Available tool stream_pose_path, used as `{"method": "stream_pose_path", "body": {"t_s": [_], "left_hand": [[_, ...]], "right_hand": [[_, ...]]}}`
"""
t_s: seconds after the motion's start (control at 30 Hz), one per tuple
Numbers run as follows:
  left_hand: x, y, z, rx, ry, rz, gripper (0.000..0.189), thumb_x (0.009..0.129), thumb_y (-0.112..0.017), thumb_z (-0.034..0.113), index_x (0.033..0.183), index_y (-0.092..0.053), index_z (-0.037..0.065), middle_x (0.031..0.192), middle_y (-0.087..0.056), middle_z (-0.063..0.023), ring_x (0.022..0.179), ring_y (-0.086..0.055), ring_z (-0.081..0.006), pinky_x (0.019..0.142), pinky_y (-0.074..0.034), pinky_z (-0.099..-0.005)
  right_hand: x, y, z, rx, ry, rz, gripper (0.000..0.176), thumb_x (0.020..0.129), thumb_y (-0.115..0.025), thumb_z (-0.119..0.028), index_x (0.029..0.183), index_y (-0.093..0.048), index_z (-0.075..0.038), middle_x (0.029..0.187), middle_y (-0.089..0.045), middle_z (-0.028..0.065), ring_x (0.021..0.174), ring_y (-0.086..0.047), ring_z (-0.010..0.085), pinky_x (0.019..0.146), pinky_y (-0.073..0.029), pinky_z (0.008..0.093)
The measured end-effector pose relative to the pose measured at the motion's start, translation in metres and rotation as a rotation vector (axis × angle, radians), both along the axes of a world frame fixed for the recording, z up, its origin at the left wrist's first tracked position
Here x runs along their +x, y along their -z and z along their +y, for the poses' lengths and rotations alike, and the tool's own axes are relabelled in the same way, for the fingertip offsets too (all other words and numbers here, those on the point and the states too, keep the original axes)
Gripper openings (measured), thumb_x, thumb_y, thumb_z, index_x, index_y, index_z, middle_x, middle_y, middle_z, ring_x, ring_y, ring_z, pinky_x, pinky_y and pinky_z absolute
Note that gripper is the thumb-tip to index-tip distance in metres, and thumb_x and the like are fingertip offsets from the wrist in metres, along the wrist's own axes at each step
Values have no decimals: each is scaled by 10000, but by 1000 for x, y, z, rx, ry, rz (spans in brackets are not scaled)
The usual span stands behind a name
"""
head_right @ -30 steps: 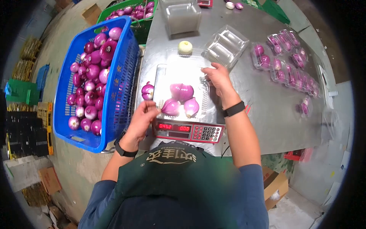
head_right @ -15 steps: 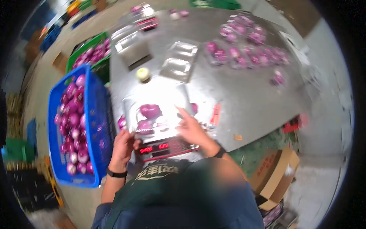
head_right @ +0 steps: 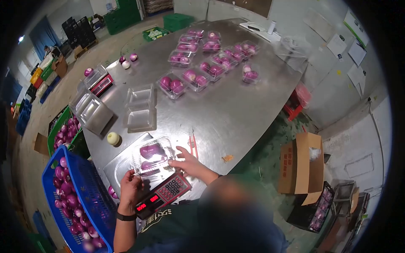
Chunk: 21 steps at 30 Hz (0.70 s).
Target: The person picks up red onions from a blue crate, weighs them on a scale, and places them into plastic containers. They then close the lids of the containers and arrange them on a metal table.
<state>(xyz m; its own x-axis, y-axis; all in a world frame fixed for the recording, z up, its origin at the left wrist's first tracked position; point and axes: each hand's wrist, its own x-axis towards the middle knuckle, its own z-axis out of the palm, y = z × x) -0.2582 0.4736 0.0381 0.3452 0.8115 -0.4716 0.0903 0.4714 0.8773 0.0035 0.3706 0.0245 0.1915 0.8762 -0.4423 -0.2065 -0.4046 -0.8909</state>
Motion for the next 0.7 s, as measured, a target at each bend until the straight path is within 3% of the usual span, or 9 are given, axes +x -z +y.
{"method": "stream_pose_path", "body": {"t_s": [0.07,0.2,0.27,0.3,0.37,0.43,0.6,0.63,0.7], "left_hand": [[23,-4,-1,-23,54,-19,298,966,-516,-7,1262,-544,-20,730,-608,-58,577,-585,-137,533,-505,-290],[61,-10,-8,8,198,-25,418,966,-684,77,1337,-527,-35,907,-647,-47,746,-637,-128,652,-514,-261],[66,-9,-12,9,204,-55,399,958,-719,84,1307,-558,-26,982,-668,-59,800,-619,-122,713,-499,-251],[66,-15,-14,10,224,-48,388,958,-722,84,1298,-568,-24,992,-672,-61,800,-613,-120,715,-495,-247],[63,-32,-17,59,232,-25,323,956,-721,74,1248,-614,-16,1025,-683,-62,818,-626,-128,714,-520,-257],[58,-59,-19,95,171,-64,307,953,-724,76,1227,-624,-19,1034,-681,-67,839,-643,-141,714,-543,-270],[22,-77,-19,235,12,-61,278,929,-730,46,1193,-662,-4,1109,-686,-70,964,-666,-150,767,-575,-284],[14,-88,-24,239,-28,-57,292,920,-740,42,1198,-661,1,1114,-688,-68,976,-663,-146,779,-580,-287],[-3,-102,-32,271,-108,-53,302,915,-748,45,1201,-661,0,1115,-692,-66,986,-660,-138,791,-578,-285]], "right_hand": [[5,0,1,-33,96,39,914,868,-790,-446,1542,-337,-27,1131,-659,158,854,-684,193,553,-542,297],[45,28,1,75,281,326,683,910,-705,-417,1433,-454,-57,1089,-644,139,793,-692,220,537,-569,322],[71,33,-2,46,377,226,383,920,-635,-418,1122,-640,-92,1052,-633,97,734,-662,209,499,-514,283],[107,75,2,-24,551,393,390,944,-632,-477,1053,-669,-104,1032,-635,96,689,-633,201,478,-473,281],[163,73,12,72,670,273,577,910,-615,-584,1236,-587,-108,864,-641,108,568,-576,205,495,-509,344],[242,96,28,70,759,183,631,898,-651,-601,1265,-568,-93,945,-637,129,672,-600,205,553,-526,366],[294,79,82,70,817,-742,708,906,-721,-370,1450,-476,12,1356,-596,195,994,-667,254,812,-549,398],[277,55,91,72,743,-718,642,893,-733,-264,1423,-529,36,1365,-631,175,1054,-671,244,892,-531,368],[238,34,112,101,588,-711,552,883,-734,-258,1332,-608,37,1311,-668,195,1107,-676,276,948,-519,379]]}}
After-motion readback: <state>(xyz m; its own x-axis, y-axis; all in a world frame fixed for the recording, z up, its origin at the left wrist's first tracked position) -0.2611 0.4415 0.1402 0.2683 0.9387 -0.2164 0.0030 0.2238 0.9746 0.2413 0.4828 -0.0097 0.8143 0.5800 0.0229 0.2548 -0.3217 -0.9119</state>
